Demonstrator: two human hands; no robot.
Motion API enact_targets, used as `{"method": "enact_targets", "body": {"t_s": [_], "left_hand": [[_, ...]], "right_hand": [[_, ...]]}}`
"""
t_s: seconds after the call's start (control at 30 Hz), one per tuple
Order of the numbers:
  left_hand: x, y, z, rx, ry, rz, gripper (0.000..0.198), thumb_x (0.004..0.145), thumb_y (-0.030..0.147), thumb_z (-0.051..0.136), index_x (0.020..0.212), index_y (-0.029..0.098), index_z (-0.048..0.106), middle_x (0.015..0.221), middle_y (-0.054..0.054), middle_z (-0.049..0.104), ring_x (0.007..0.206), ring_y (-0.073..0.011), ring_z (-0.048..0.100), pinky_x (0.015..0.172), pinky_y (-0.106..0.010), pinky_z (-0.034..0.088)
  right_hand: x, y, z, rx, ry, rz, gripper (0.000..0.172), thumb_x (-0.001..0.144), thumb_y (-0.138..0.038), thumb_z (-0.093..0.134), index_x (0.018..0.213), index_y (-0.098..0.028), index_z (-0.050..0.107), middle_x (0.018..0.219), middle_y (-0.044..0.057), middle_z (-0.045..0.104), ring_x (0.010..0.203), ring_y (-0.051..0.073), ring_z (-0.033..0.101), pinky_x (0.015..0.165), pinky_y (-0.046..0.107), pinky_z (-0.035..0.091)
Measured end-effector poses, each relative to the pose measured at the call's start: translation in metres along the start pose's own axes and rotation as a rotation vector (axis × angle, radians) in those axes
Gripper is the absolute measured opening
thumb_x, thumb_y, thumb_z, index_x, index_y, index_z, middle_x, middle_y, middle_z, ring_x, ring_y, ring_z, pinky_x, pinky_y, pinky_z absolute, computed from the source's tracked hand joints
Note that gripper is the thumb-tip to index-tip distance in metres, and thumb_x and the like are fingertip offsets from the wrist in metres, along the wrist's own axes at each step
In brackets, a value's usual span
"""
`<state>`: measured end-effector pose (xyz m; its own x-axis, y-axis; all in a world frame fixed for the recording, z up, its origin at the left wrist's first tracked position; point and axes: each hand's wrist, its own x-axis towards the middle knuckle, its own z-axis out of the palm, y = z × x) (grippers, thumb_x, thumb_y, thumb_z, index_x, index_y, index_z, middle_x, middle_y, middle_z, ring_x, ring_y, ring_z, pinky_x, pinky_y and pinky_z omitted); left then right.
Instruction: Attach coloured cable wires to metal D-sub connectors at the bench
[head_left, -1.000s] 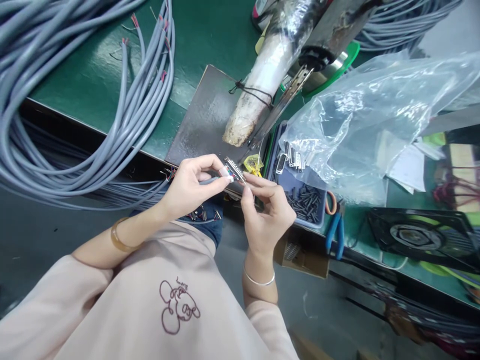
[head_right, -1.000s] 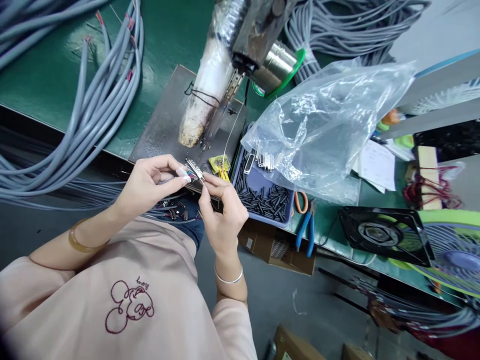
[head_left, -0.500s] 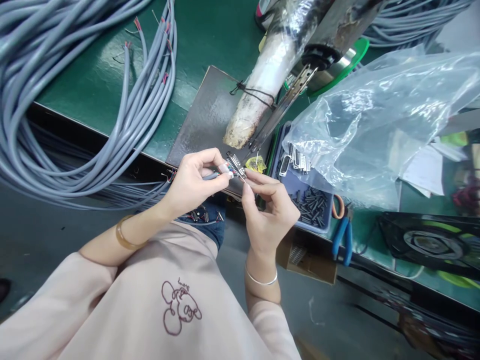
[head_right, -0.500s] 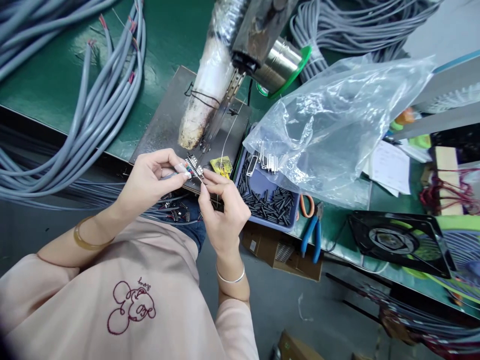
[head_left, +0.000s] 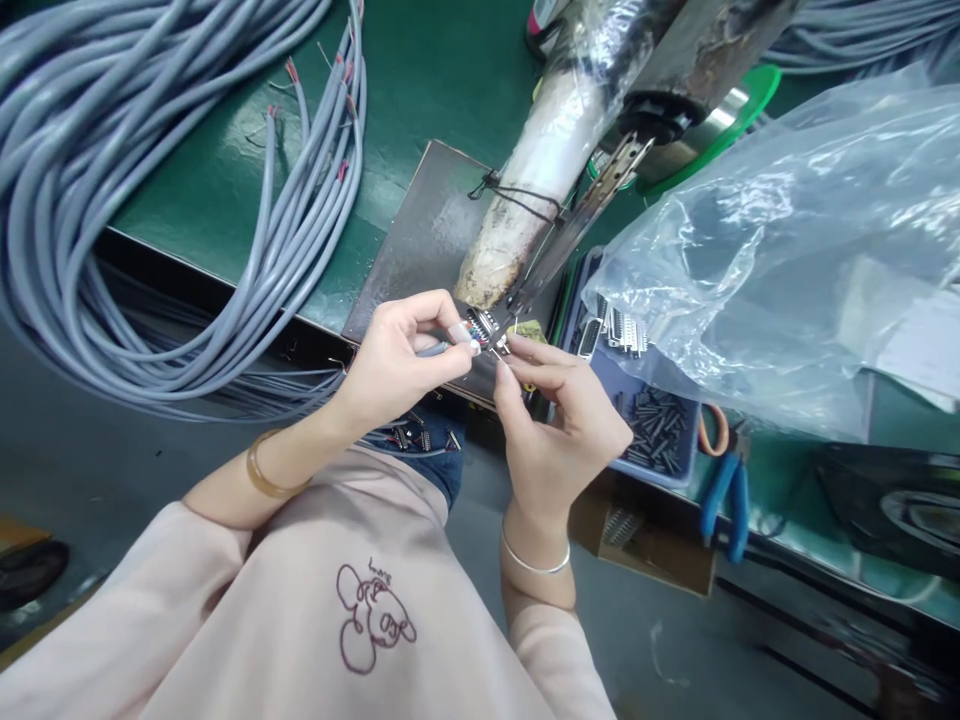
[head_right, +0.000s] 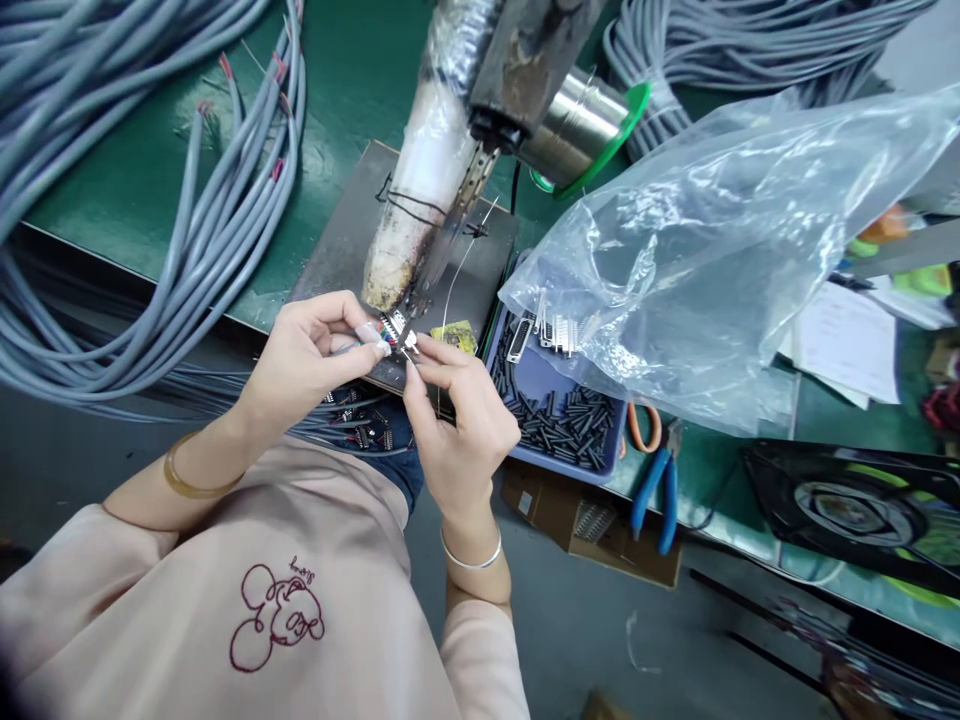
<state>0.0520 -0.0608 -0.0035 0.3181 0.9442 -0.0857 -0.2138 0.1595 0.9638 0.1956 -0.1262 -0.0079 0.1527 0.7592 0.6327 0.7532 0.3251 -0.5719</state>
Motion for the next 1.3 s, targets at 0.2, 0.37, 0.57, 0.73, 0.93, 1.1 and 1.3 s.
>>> {"method": "enact_targets", "body": {"t_s": [0.2, 0.37, 0.57, 0.73, 0.93, 1.1, 1.3], "left_hand": [[0.001, 0.003, 0.000, 0.009, 0.002, -0.036, 0.017, 0.065, 0.014, 0.073, 0.065, 0.017, 0.056, 0.068, 0.002, 0.063, 0.059, -0.0076, 0.057, 0.055, -0.018, 0.047], [0.002, 0.002, -0.002, 0.003, -0.020, -0.075, 0.016, 0.063, 0.012, 0.072, 0.063, 0.017, 0.057, 0.065, 0.002, 0.063, 0.053, -0.0058, 0.052, 0.050, -0.017, 0.040], [0.002, -0.001, -0.005, 0.009, -0.037, -0.117, 0.013, 0.061, 0.011, 0.070, 0.061, 0.016, 0.058, 0.064, 0.002, 0.065, 0.053, -0.0059, 0.053, 0.051, -0.017, 0.041], [0.003, 0.000, -0.004, -0.025, -0.050, -0.109, 0.014, 0.061, 0.011, 0.070, 0.060, 0.016, 0.057, 0.063, 0.002, 0.065, 0.054, -0.0063, 0.054, 0.052, -0.017, 0.042], [0.005, 0.001, -0.003, -0.062, -0.055, -0.113, 0.017, 0.062, 0.013, 0.073, 0.062, 0.016, 0.056, 0.065, 0.002, 0.063, 0.057, -0.0066, 0.057, 0.055, -0.017, 0.047], [0.005, 0.004, -0.004, -0.040, -0.055, -0.086, 0.019, 0.064, 0.012, 0.074, 0.064, 0.017, 0.055, 0.066, 0.002, 0.064, 0.057, -0.0065, 0.057, 0.055, -0.017, 0.046], [0.005, 0.007, -0.003, -0.027, -0.058, -0.079, 0.017, 0.065, 0.009, 0.071, 0.063, 0.017, 0.056, 0.065, 0.003, 0.063, 0.057, -0.0066, 0.057, 0.055, -0.018, 0.047]], "right_hand": [[0.003, -0.002, 0.003, -0.160, 0.019, -0.141, 0.015, 0.088, -0.011, 0.072, 0.091, -0.025, 0.069, 0.097, -0.001, 0.081, 0.087, 0.015, 0.078, 0.079, 0.027, 0.063], [-0.004, -0.004, -0.005, -0.069, 0.016, -0.016, 0.012, 0.089, -0.014, 0.072, 0.093, -0.026, 0.071, 0.095, -0.002, 0.080, 0.079, 0.015, 0.078, 0.065, 0.025, 0.061], [-0.015, -0.007, -0.020, 0.214, 0.233, 0.105, 0.017, 0.095, -0.023, 0.065, 0.111, -0.027, 0.070, 0.071, -0.008, 0.070, 0.042, 0.007, 0.058, 0.038, 0.021, 0.044], [-0.019, 0.000, -0.015, 0.012, 0.076, 0.121, 0.016, 0.092, -0.015, 0.069, 0.106, -0.022, 0.066, 0.094, 0.000, 0.081, 0.081, 0.017, 0.080, 0.072, 0.028, 0.066], [-0.013, 0.007, -0.002, 0.042, -0.030, 0.075, 0.009, 0.091, -0.016, 0.069, 0.088, -0.022, 0.063, 0.104, 0.002, 0.081, 0.096, 0.018, 0.079, 0.082, 0.031, 0.067], [-0.009, 0.005, 0.001, 0.033, -0.020, 0.066, 0.009, 0.091, -0.017, 0.069, 0.087, -0.023, 0.063, 0.104, 0.003, 0.081, 0.094, 0.018, 0.079, 0.079, 0.032, 0.067], [-0.001, 0.001, 0.002, -0.081, 0.020, -0.049, 0.011, 0.089, -0.013, 0.072, 0.089, -0.023, 0.067, 0.094, 0.000, 0.080, 0.089, 0.016, 0.079, 0.076, 0.029, 0.065]]}}
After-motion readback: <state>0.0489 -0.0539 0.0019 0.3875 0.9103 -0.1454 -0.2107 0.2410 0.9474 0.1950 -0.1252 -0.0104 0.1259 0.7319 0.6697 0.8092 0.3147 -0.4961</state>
